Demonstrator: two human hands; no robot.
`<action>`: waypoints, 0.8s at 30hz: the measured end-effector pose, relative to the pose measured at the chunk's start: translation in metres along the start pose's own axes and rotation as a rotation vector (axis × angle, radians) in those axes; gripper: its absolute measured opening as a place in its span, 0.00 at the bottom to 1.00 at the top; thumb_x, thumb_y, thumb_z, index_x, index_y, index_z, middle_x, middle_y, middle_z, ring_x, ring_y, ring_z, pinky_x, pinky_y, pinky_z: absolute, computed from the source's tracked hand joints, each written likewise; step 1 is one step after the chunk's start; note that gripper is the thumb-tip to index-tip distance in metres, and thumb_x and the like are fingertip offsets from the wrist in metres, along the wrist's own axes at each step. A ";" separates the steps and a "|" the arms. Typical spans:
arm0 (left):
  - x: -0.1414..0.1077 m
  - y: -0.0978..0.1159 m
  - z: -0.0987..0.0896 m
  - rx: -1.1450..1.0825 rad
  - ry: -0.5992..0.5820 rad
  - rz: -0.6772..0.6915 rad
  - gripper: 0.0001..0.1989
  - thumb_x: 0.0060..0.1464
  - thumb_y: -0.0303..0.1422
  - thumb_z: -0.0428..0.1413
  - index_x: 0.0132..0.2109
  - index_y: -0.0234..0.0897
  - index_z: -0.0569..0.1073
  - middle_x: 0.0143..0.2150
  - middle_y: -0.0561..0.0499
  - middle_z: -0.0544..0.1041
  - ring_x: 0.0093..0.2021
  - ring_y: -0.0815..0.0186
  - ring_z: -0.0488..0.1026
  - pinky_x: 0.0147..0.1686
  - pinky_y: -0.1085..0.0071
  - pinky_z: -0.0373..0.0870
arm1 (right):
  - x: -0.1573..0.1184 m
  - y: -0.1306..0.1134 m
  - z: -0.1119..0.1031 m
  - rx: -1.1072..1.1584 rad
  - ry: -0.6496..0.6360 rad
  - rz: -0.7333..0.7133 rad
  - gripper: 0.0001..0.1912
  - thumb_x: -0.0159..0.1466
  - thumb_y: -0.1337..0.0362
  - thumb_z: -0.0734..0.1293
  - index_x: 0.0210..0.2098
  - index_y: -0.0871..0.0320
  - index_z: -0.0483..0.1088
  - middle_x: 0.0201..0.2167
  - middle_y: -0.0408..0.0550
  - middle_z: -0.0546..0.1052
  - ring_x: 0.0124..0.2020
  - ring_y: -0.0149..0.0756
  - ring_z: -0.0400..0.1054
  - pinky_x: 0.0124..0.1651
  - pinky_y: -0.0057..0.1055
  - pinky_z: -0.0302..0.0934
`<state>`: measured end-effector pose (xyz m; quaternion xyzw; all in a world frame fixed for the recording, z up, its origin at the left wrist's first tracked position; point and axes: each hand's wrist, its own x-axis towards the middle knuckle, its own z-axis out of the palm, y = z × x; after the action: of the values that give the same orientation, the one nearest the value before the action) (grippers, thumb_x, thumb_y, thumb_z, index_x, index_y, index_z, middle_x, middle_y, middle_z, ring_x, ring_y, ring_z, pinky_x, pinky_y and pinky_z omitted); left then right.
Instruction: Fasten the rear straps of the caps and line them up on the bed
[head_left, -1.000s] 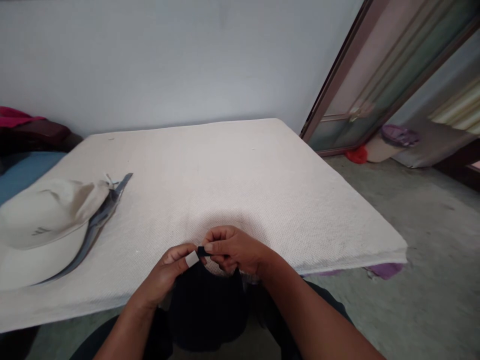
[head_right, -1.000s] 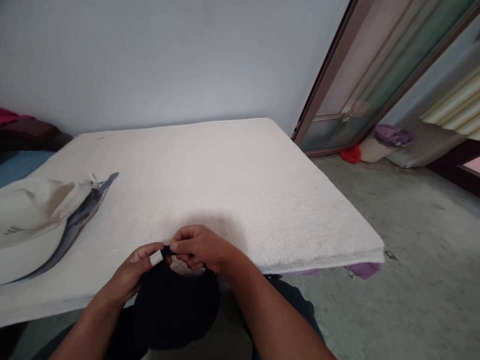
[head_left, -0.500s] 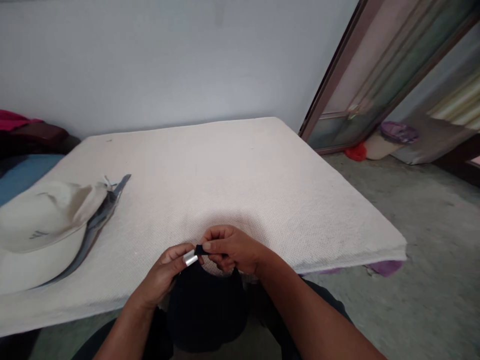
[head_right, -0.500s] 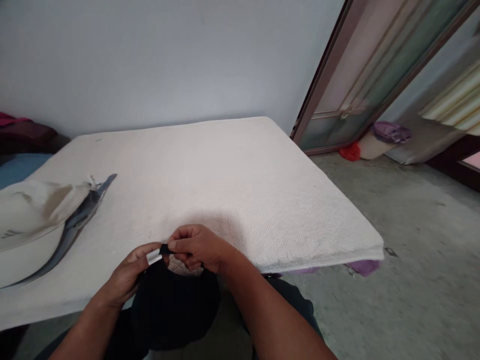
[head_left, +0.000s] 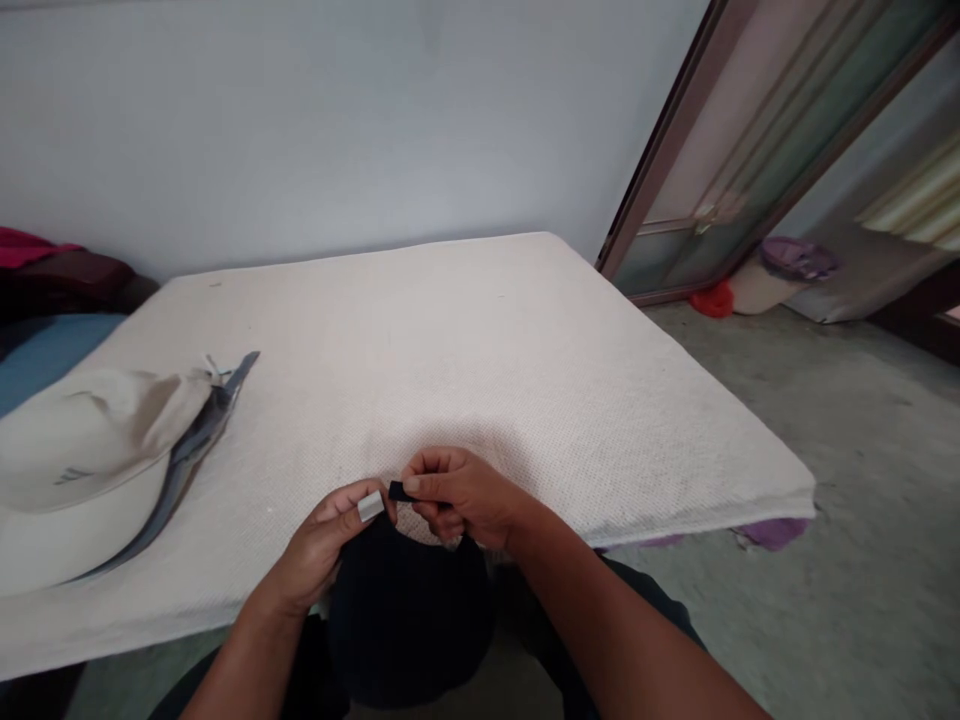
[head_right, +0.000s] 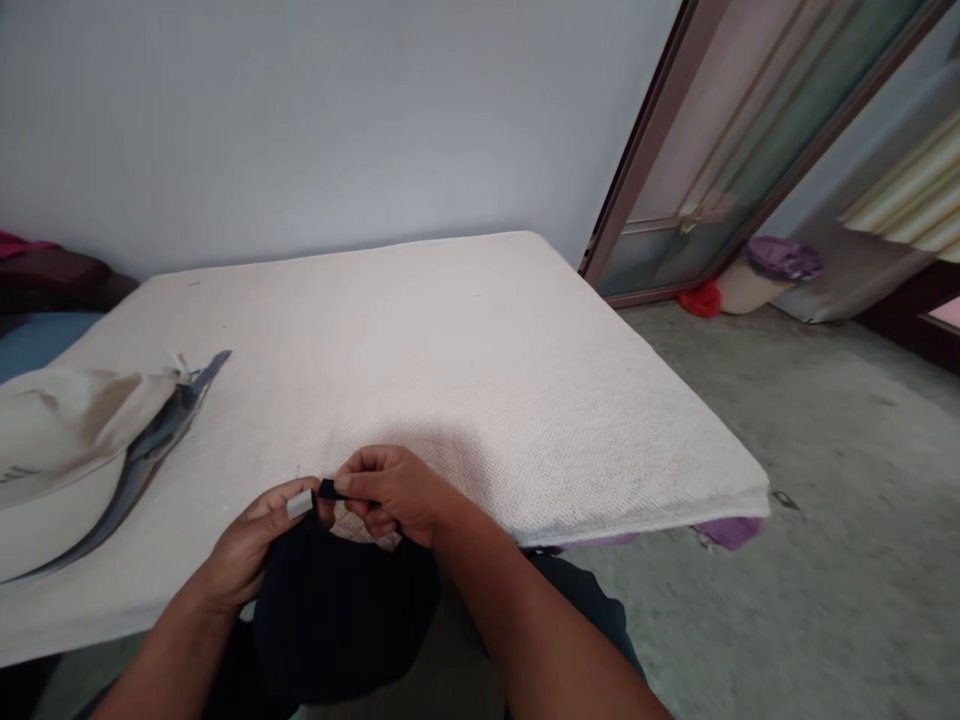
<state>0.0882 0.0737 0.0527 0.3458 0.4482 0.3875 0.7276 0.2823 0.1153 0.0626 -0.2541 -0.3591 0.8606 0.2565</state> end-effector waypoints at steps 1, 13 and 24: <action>0.000 0.000 0.001 -0.006 0.008 0.002 0.08 0.48 0.35 0.61 0.33 0.34 0.76 0.24 0.53 0.72 0.21 0.74 0.65 0.21 0.79 0.59 | 0.001 0.001 0.000 0.003 0.000 0.004 0.08 0.59 0.63 0.67 0.29 0.59 0.64 0.15 0.34 0.62 0.12 0.18 0.46 0.16 0.21 0.39; 0.000 0.001 0.003 -0.012 -0.030 0.006 0.09 0.48 0.36 0.62 0.32 0.33 0.76 0.24 0.53 0.72 0.21 0.74 0.66 0.22 0.81 0.60 | 0.003 0.006 0.004 0.019 0.035 0.039 0.07 0.59 0.65 0.66 0.29 0.59 0.64 0.15 0.34 0.62 0.12 0.18 0.47 0.15 0.20 0.39; -0.001 -0.004 -0.003 -0.040 0.093 -0.020 0.12 0.42 0.36 0.65 0.36 0.36 0.78 0.27 0.52 0.77 0.24 0.72 0.71 0.24 0.80 0.64 | 0.004 0.007 0.003 0.076 -0.012 0.045 0.06 0.59 0.66 0.67 0.29 0.59 0.64 0.15 0.35 0.64 0.12 0.17 0.47 0.15 0.19 0.40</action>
<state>0.0867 0.0716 0.0483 0.3081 0.4771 0.4048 0.7166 0.2755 0.1113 0.0583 -0.2472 -0.3219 0.8807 0.2443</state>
